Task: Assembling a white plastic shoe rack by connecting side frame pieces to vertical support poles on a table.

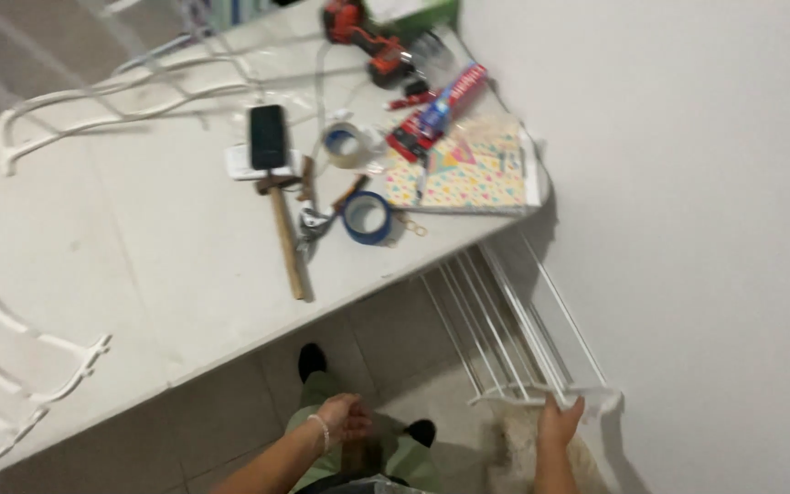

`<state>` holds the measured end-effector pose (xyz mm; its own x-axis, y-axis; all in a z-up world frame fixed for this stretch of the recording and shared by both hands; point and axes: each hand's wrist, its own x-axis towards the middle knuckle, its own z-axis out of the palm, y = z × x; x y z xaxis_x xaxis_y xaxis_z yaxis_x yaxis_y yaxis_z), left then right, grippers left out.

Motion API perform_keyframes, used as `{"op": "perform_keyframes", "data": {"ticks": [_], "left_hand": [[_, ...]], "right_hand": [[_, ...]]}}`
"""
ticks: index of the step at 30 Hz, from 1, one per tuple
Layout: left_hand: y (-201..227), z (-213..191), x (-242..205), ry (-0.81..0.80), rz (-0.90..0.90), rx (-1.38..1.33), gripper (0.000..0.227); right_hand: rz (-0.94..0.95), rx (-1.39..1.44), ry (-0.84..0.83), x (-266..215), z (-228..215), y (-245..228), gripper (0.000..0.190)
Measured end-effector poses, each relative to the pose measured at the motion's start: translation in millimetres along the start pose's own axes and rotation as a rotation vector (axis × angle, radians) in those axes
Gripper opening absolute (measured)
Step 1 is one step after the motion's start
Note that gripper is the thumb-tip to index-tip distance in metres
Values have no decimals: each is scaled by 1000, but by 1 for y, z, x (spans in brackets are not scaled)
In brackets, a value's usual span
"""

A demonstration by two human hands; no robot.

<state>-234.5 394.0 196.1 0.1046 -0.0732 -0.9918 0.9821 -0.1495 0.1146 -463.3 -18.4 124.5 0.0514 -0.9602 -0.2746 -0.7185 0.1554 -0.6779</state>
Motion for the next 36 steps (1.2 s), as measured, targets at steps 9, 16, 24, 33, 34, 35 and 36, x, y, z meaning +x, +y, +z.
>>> {"op": "perform_keyframes", "data": {"ticks": [9,16,24,33,34,35,36], "left_hand": [[119,-104,-31,-25,219,-127,30],[187,-162,-78,11,239,-68,26],[247,-180,-138,-39,366,-212,24],[251,-194,-160,0,411,-488,28],[251,-198,-167,19,444,-522,27],[249,-202,-174,40,473,-554,27],[244,-206,-179,45,478,-571,27]], "right_hand": [[151,-59,-221,-131,81,-116,87],[-393,-196,-288,-192,172,-134,80],[-583,90,-694,-296,209,-339,54],[-961,476,-999,-281,328,-685,40],[-937,508,-1054,-277,356,-718,33],[-908,538,-1107,-274,384,-749,27],[-915,536,-1124,-265,409,-768,27]]}}
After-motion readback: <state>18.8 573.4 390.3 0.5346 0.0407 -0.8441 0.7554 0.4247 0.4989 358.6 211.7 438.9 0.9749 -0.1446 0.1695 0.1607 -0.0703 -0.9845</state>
